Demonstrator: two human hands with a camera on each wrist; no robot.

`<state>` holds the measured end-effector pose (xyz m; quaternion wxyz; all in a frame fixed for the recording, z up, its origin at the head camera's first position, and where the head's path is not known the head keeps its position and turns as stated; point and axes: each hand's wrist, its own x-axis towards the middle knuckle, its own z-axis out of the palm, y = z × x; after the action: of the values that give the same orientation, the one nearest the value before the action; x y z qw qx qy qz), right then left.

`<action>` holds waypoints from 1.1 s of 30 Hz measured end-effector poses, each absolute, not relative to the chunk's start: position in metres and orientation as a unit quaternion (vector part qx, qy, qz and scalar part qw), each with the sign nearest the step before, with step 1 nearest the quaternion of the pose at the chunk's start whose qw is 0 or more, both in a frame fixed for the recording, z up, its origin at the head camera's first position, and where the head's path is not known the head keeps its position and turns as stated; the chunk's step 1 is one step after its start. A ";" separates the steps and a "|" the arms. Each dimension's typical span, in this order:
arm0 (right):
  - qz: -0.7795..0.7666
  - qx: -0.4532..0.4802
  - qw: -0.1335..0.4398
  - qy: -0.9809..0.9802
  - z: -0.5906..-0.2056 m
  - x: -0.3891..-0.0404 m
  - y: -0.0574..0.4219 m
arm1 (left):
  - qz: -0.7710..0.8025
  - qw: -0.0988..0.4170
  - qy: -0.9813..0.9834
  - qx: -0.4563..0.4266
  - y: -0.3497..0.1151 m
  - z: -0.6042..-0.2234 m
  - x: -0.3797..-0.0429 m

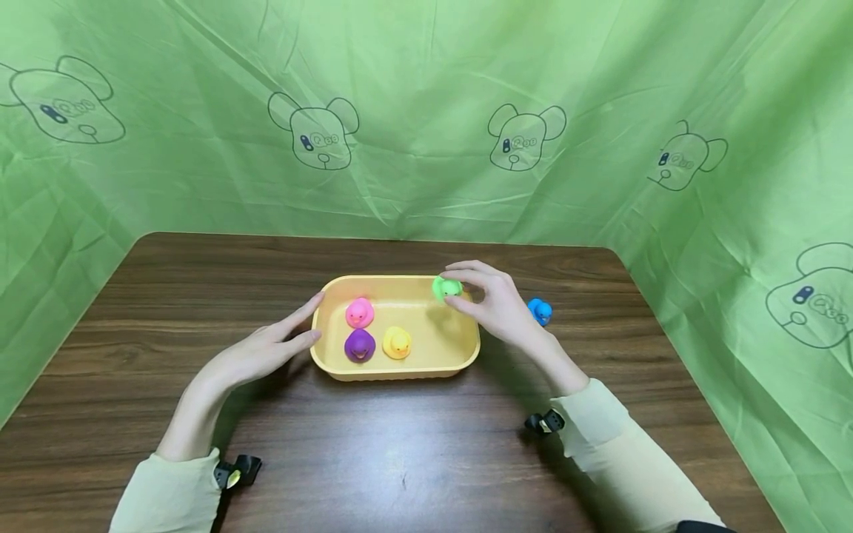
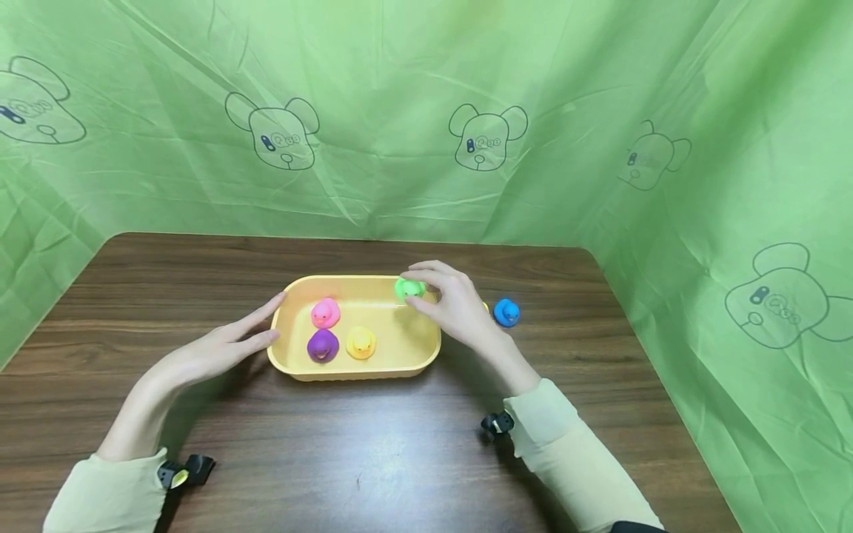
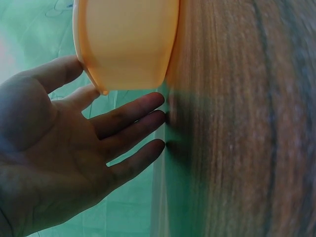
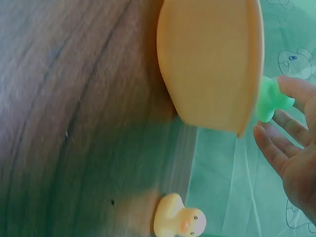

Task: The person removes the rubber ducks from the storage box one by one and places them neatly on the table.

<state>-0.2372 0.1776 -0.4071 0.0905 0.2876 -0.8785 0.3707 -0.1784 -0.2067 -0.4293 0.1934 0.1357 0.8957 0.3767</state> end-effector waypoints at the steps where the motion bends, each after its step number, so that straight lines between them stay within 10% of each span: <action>1: 0.371 0.285 0.093 -0.879 -0.406 -0.237 0.180 | 0.376 0.194 0.896 0.134 -0.207 -0.430 -0.178; 33: 0.403 0.240 0.096 -0.878 -0.395 -0.231 0.243 | 0.394 0.172 0.893 0.131 -0.211 -0.432 -0.179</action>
<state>-0.2307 0.2433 -0.3945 0.0957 0.2399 -0.8780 0.4031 -0.1785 -0.2114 -0.4319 0.1718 0.1306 0.8935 0.3939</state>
